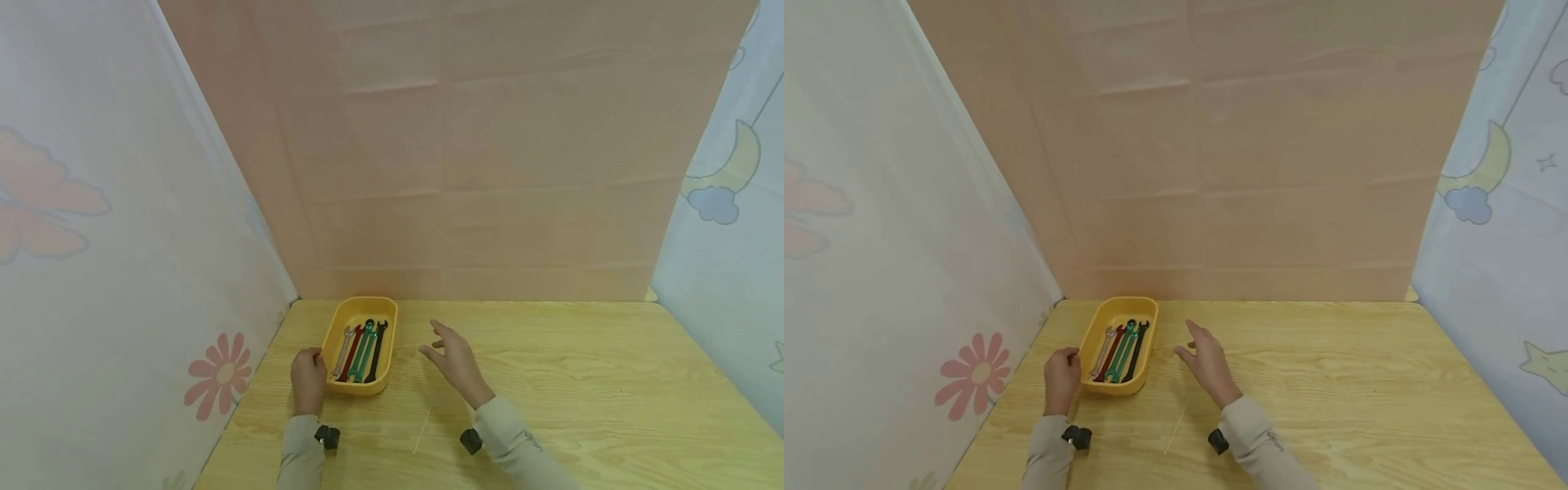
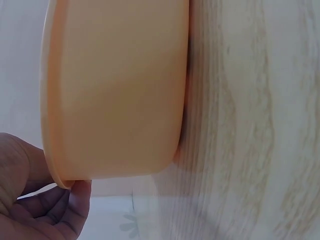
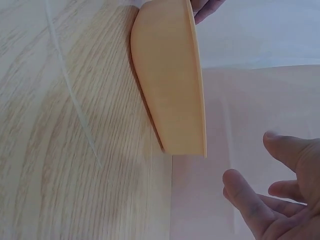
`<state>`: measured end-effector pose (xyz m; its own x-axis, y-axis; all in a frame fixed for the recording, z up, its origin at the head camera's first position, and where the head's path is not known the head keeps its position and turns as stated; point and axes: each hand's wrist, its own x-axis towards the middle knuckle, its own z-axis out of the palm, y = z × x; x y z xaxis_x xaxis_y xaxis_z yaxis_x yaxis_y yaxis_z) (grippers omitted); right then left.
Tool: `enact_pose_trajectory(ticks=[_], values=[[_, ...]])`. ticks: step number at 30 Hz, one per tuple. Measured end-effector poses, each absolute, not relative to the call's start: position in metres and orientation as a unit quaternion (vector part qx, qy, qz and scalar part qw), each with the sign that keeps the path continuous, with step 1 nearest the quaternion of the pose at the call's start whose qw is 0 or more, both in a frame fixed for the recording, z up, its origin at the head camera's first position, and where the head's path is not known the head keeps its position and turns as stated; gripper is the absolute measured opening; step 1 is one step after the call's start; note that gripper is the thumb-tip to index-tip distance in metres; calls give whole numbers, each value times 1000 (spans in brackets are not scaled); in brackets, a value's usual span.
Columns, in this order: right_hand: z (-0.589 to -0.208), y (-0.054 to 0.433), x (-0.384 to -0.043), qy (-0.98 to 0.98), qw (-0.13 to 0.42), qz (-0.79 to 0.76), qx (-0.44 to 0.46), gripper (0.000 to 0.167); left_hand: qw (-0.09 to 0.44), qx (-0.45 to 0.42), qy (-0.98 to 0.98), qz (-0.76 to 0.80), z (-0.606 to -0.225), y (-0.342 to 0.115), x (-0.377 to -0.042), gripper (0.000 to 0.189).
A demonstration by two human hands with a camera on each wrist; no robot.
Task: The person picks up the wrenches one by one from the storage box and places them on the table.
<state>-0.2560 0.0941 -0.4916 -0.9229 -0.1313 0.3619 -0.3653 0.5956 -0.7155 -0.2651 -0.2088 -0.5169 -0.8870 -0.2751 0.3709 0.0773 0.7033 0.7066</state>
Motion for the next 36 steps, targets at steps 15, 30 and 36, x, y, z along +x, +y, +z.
enact_pose_trajectory(ticks=[15, 30, 36], values=[[-485, 74, -267, -889, 143, 408, 152, 64, 217, 55, -890, -398, -514, -209, -264, 20], [-482, 55, -277, -881, 137, 423, 162, 60, 206, 67, -887, -407, -515, -210, -266, 21], [-485, 48, -280, -875, 121, 444, 154, 55, 216, 53, -887, -405, -517, -210, -270, 20]])
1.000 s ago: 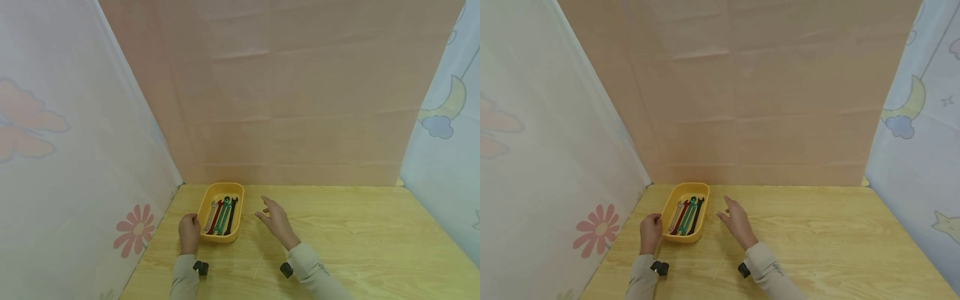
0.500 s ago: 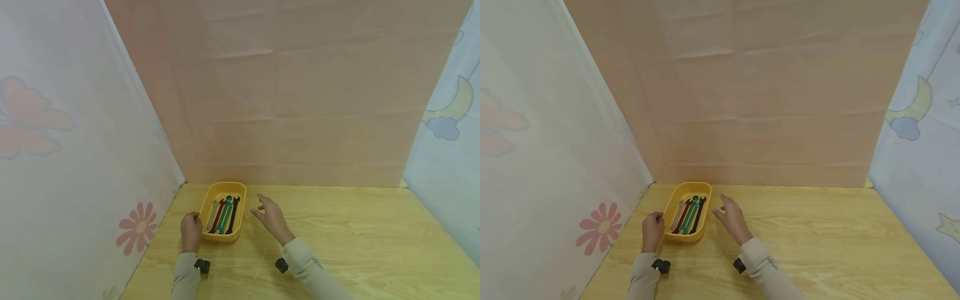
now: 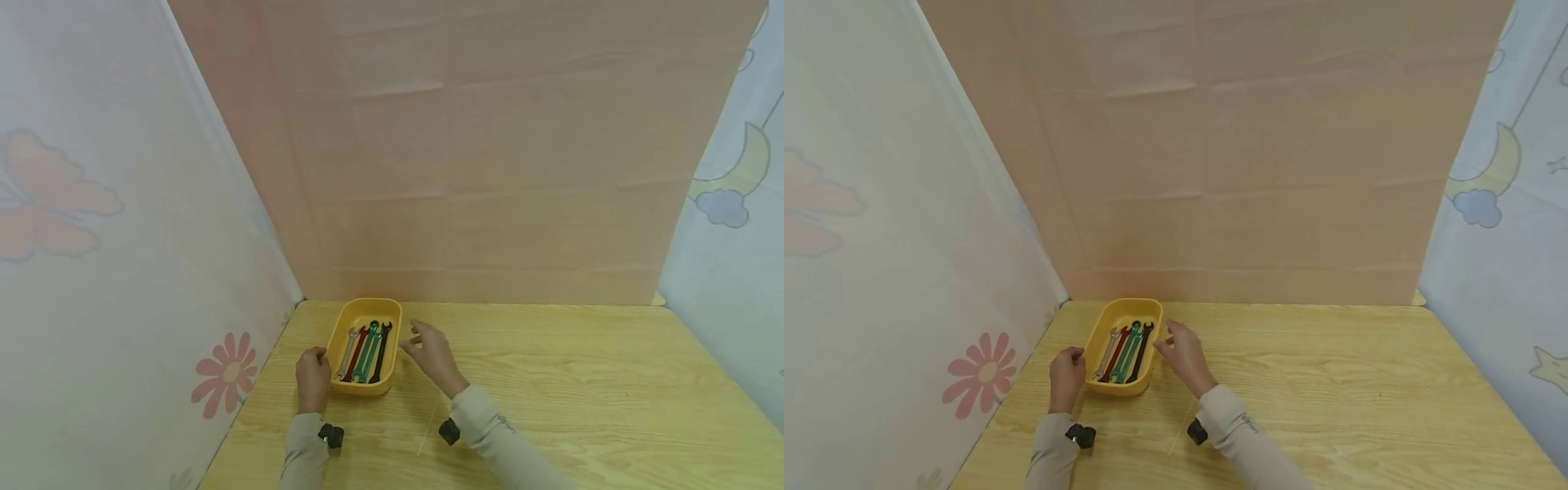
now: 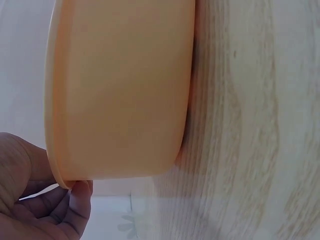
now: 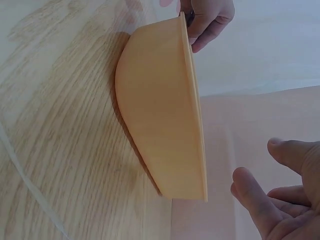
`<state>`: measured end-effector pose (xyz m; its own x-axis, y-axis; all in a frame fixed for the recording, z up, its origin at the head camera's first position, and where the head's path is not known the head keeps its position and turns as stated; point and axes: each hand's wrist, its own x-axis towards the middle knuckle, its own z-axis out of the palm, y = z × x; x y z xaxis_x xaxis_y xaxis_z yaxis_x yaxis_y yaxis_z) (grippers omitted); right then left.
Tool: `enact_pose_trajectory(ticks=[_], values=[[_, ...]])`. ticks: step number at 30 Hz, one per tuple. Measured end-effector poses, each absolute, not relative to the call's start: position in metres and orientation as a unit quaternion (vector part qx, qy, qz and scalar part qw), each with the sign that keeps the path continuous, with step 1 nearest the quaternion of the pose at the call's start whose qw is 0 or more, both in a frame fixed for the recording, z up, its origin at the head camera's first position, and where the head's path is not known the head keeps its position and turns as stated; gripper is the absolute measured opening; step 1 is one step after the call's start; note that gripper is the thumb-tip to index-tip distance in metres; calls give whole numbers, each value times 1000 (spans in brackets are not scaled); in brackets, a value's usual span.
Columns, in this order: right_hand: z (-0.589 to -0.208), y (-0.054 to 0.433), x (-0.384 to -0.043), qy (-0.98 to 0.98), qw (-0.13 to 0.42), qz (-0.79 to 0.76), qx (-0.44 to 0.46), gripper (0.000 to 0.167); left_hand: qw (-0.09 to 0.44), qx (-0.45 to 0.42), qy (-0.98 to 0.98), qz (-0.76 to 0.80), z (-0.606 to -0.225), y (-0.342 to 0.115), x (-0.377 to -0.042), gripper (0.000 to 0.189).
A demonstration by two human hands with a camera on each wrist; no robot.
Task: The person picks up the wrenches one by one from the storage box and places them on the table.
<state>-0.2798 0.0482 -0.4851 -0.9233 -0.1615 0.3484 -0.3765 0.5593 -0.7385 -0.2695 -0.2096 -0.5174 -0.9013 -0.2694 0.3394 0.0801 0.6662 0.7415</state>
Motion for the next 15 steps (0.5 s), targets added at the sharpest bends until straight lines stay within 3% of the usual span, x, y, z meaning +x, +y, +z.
enact_pose_trajectory(ticks=[15], values=[[-491, 28, -278, -863, 105, 465, 165, 49, 199, 61, -887, -412, -519, -214, -270, 20]])
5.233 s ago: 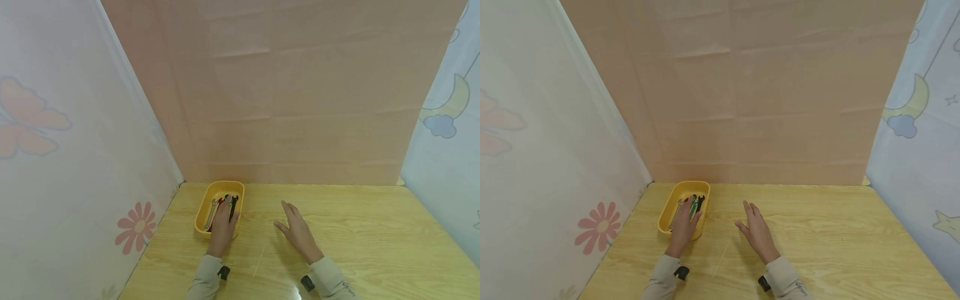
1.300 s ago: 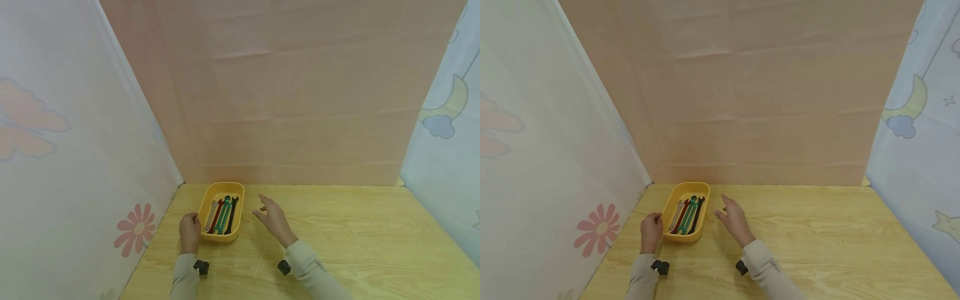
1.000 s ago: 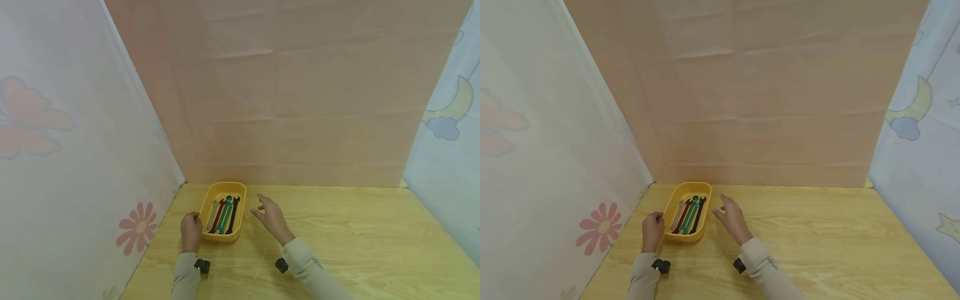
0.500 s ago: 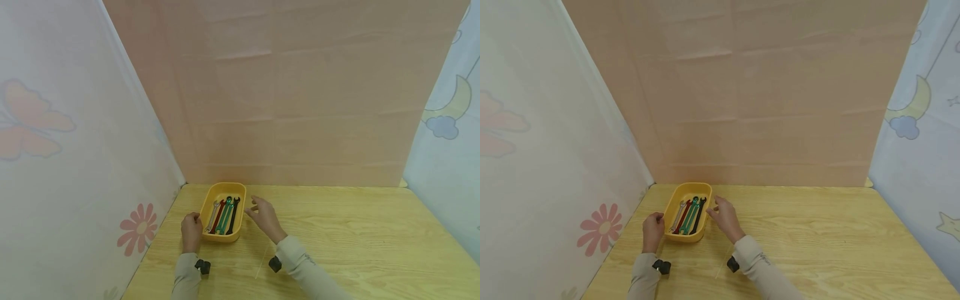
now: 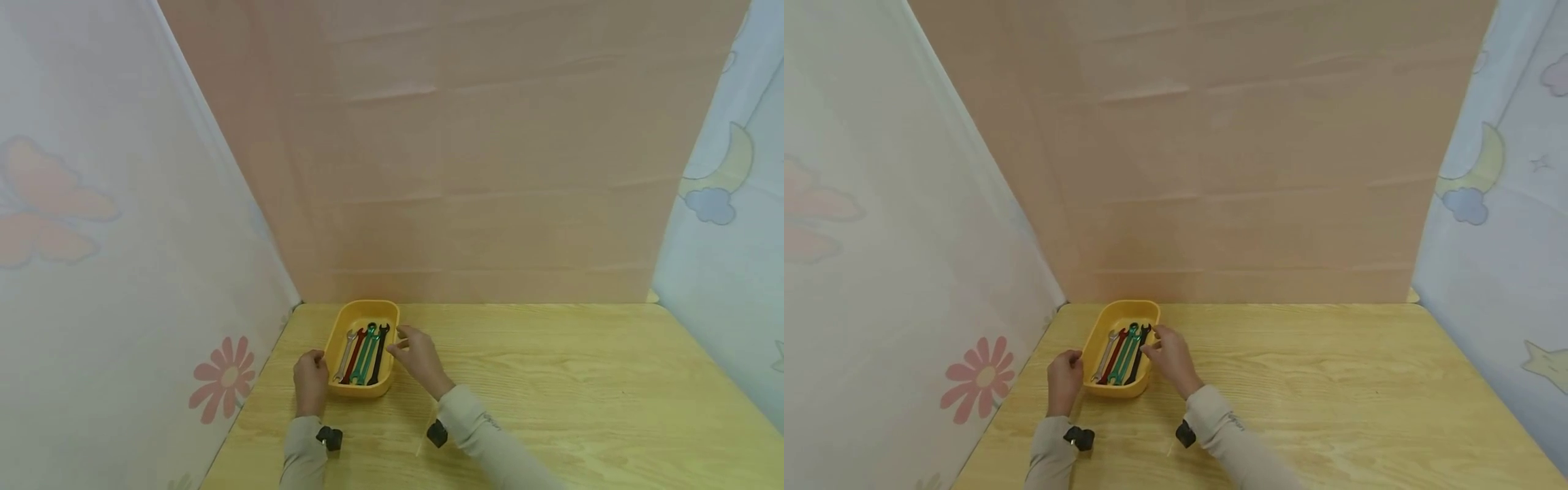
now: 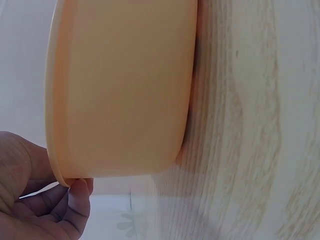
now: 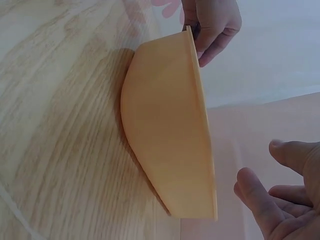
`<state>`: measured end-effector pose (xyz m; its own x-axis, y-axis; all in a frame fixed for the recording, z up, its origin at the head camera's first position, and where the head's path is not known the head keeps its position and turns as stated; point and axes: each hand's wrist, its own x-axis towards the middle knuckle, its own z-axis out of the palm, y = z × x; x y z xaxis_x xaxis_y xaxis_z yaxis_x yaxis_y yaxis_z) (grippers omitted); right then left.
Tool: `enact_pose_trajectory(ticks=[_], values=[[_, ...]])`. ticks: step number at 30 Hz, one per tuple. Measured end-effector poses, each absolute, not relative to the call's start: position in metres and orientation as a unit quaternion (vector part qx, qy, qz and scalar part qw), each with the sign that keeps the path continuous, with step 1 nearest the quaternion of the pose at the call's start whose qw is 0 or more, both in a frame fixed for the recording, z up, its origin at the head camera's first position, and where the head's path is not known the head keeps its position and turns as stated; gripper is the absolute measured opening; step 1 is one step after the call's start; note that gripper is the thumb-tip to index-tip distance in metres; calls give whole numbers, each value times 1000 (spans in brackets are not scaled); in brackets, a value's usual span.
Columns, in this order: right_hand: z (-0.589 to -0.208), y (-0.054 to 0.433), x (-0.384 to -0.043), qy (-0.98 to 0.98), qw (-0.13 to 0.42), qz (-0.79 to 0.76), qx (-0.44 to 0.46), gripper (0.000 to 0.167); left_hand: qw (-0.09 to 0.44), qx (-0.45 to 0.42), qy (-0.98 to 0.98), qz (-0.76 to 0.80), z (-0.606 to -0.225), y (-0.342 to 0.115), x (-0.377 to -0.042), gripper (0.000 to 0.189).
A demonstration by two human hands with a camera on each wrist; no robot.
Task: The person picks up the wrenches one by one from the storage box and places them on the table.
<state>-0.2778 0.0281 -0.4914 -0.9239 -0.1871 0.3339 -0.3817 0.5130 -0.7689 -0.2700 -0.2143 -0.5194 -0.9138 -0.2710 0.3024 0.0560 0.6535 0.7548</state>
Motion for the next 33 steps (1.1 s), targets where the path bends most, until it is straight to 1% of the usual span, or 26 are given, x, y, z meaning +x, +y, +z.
enact_pose_trajectory(ticks=[7, 11, 16, 22, 25, 33], values=[[-498, 15, -274, -857, 96, 469, 190, 39, 186, 70, -889, -413, -519, -213, -267, 20], [-501, 10, -273, -855, 87, 471, 200, 36, 194, 68, -889, -409, -520, -214, -266, 19], [-498, 5, -275, -858, 82, 467, 199, 38, 208, 60, -887, -409, -520, -214, -269, 18], [-502, -2, -277, -867, 59, 456, 192, 37, 190, 67, -888, -413, -521, -215, -269, 18], [-506, -4, -278, -869, 57, 453, 194, 36, 184, 70, -888, -415, -522, -215, -269, 19], [-505, -9, -282, -879, 42, 430, 202, 40, 203, 52, -888, -409, -523, -217, -269, 18]])
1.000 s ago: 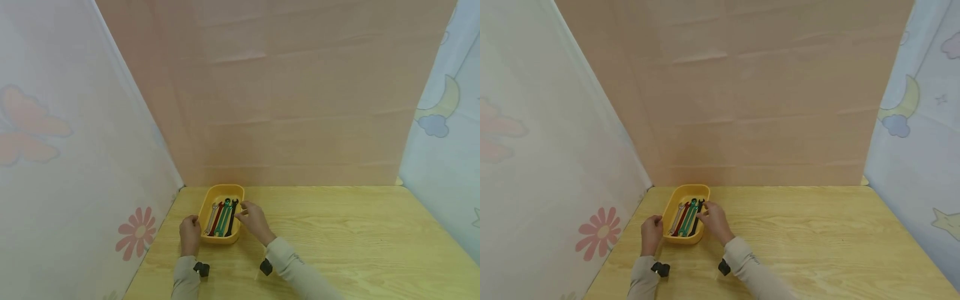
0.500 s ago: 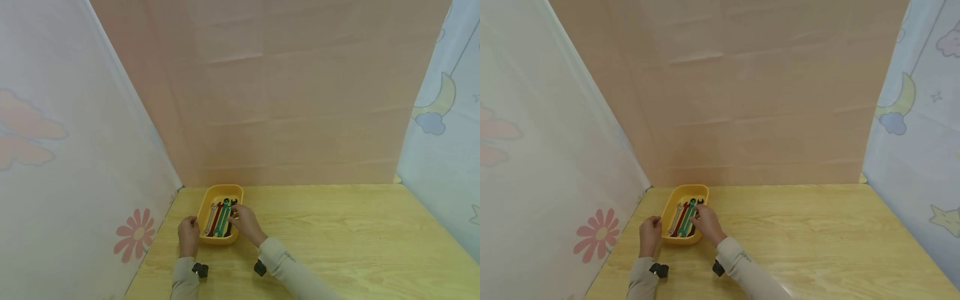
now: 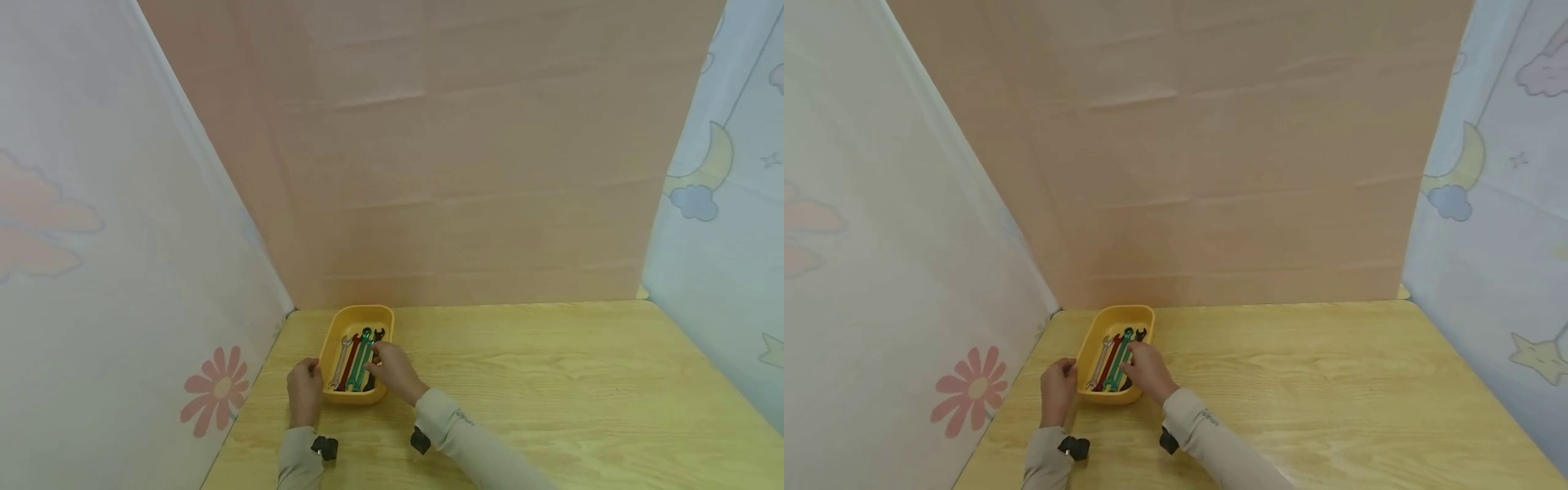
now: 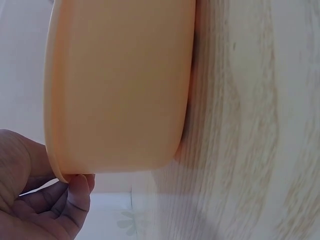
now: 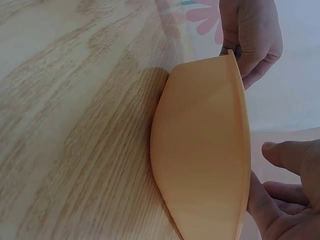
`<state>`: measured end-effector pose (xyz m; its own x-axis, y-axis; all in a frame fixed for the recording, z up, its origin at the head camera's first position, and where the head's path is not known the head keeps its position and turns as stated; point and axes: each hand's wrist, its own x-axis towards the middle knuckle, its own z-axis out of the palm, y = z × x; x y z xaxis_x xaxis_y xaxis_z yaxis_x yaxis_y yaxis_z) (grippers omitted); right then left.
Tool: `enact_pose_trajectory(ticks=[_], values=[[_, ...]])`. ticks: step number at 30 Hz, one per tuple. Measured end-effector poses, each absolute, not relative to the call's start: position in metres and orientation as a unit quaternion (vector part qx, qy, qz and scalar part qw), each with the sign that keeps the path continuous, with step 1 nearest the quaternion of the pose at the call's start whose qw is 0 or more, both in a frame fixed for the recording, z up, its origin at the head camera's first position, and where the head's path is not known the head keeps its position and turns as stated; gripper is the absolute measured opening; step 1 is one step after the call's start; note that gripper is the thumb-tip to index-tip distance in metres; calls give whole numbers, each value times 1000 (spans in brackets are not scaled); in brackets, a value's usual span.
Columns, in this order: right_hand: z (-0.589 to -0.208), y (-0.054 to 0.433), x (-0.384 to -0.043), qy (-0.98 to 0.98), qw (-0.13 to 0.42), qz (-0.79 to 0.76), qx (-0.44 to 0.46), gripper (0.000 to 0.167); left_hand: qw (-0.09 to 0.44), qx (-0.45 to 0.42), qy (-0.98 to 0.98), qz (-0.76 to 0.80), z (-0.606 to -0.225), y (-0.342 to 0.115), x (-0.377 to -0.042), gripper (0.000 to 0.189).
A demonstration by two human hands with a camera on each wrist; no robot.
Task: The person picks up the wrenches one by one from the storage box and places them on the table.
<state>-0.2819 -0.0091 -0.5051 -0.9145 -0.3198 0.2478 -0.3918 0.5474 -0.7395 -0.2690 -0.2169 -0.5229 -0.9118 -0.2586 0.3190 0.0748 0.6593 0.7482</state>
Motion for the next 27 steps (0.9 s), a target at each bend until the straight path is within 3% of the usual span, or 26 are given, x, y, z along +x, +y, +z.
enact_pose_trajectory(ticks=[10, 17, 27], values=[[-499, -15, -291, -902, 49, 376, 206, 37, 202, 55, -886, -414, -520, -215, -272, 18], [-497, -27, -294, -915, 26, 351, 199, 1, 190, 73, -886, -416, -521, -216, -270, 19], [-496, -35, -294, -933, 44, 309, 178, 14, 186, 80, -890, -409, -523, -217, -271, 19]])
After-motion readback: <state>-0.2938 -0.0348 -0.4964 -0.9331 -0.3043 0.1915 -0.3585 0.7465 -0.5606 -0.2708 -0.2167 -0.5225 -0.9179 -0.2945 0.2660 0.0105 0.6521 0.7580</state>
